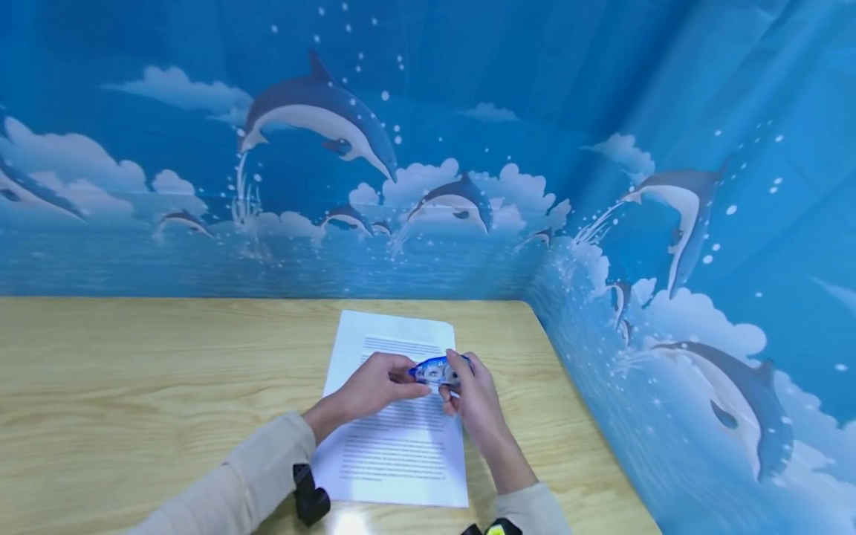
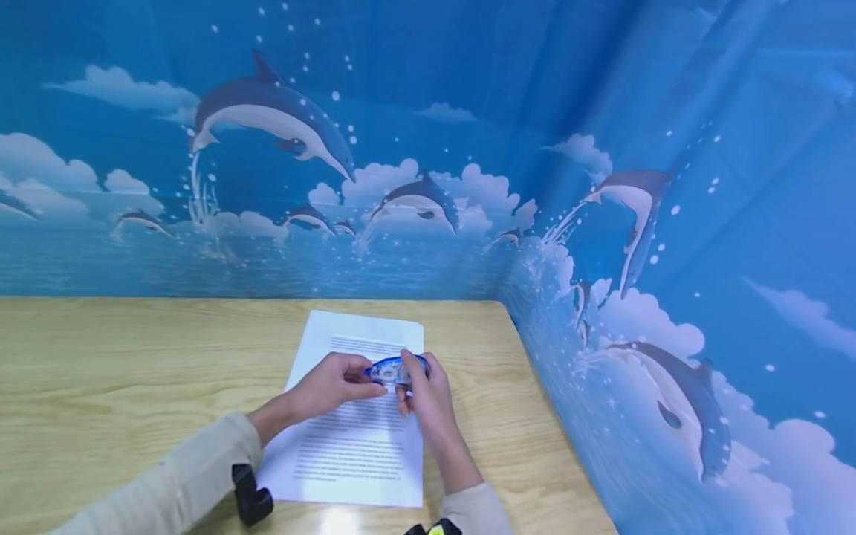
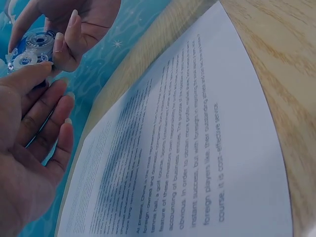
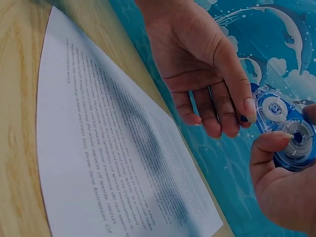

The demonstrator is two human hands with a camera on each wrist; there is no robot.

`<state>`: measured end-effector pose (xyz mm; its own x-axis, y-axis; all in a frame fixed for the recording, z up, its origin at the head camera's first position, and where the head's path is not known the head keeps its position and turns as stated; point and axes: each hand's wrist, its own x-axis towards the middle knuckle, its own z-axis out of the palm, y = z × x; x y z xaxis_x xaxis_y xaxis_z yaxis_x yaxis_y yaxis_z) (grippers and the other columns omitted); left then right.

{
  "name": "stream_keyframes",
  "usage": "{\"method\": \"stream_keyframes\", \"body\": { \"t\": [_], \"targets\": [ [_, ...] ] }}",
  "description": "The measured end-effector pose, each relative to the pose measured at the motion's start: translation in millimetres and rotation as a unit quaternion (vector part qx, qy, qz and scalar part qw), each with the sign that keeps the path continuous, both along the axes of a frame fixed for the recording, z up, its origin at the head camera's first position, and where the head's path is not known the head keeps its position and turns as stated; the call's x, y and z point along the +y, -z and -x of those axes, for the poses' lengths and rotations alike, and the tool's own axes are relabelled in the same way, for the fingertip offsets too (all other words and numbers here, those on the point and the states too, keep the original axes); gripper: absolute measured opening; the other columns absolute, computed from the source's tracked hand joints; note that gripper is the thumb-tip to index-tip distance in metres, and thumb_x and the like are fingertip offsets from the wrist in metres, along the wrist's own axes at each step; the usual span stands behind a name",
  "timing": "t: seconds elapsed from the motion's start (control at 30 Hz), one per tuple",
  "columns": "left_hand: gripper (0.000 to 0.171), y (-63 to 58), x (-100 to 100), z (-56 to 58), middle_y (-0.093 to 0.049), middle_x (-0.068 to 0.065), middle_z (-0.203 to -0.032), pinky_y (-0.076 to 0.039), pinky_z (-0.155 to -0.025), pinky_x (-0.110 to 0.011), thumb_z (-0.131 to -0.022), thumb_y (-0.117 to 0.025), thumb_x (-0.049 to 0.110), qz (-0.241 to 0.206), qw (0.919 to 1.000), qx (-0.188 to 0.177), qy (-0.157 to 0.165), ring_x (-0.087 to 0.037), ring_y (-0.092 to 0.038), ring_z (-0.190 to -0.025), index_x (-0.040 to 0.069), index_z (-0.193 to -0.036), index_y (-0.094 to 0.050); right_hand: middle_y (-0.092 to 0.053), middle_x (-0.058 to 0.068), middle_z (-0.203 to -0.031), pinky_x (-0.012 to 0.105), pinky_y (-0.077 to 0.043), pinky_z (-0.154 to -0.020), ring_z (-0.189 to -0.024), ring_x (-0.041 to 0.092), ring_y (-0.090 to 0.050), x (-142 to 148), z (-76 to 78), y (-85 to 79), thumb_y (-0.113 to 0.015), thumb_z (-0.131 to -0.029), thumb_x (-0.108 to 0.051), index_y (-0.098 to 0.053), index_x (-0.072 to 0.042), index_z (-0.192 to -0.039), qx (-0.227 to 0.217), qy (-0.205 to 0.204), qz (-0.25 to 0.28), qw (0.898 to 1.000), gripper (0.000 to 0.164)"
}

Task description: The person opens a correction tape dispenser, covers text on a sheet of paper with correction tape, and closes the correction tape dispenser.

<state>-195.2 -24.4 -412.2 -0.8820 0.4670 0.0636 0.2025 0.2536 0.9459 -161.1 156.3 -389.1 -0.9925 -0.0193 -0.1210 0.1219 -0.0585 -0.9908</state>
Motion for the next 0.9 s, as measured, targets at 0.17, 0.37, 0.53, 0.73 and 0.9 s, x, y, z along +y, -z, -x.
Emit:
{"method": "stream_keyframes", "body": {
  "t": [0.17,0.37,0.53,0.73,0.9],
  "targets": [
    [0.017,-1.6,-8,-0.3,-0.070,0.003,-0.084,-0.054,-0.071,-0.029,-0.089,-0.080,0.023,0.024,0.9996,0.015,-0.004,-0.013,-0.062,-0.078,0.009,-0.096,-0.075,-0.054,0.000,-0.077,0.017,-0.034,-0.044,-0.060,0.009,-0.045,0,-1.3,-0.1,-0.052,-0.105,-0.038,-0.048,-0.007,-0.100,0.002,-0.001,0.012,1.000,0.032],
    [0.018,-0.5,-24,1.7,-0.073,0.001,-0.090,-0.055,-0.076,-0.030,-0.090,-0.079,0.024,0.016,0.9997,0.008,-0.019,-0.013,-0.064,-0.082,0.008,-0.099,-0.077,-0.053,0.000,-0.076,0.017,-0.033,-0.044,-0.059,0.009,-0.045,1,-1.2,3.7,-0.051,-0.106,-0.034,-0.048,-0.006,-0.099,0.002,0.005,0.019,1.000,0.029],
    [0.016,0.9,-34,2.9,-0.075,0.001,-0.091,-0.054,-0.074,-0.028,-0.092,-0.076,0.023,0.013,0.9997,0.007,-0.020,-0.013,-0.065,-0.083,0.008,-0.098,-0.078,-0.055,0.001,-0.077,0.017,-0.037,-0.045,-0.059,0.010,-0.047,0,-0.9,8.9,-0.050,-0.106,-0.033,-0.048,-0.006,-0.098,-0.007,0.002,0.020,1.000,0.028],
    [0.026,3.7,-38,4.6,-0.074,-0.001,-0.091,-0.054,-0.077,-0.028,-0.090,-0.078,0.023,-0.003,0.9998,0.017,-0.012,-0.015,-0.065,-0.084,0.003,-0.107,-0.075,-0.056,0.000,-0.076,0.017,-0.038,-0.046,-0.059,0.009,-0.047,-2,-0.9,11.4,-0.050,-0.106,-0.034,-0.049,-0.007,-0.098,-0.006,-0.001,0.027,1.000,0.028],
    [0.029,3.1,-43,4.9,-0.074,-0.001,-0.092,-0.054,-0.079,-0.028,-0.090,-0.078,0.021,0.006,0.9991,0.042,-0.008,-0.016,-0.066,-0.087,-0.001,-0.109,-0.073,-0.058,0.000,-0.080,0.019,-0.050,-0.054,-0.064,0.010,-0.054,-1,-1.2,9.2,-0.054,-0.104,-0.033,-0.055,-0.005,-0.102,-0.011,-0.001,0.056,0.998,0.028]
  ]
}}
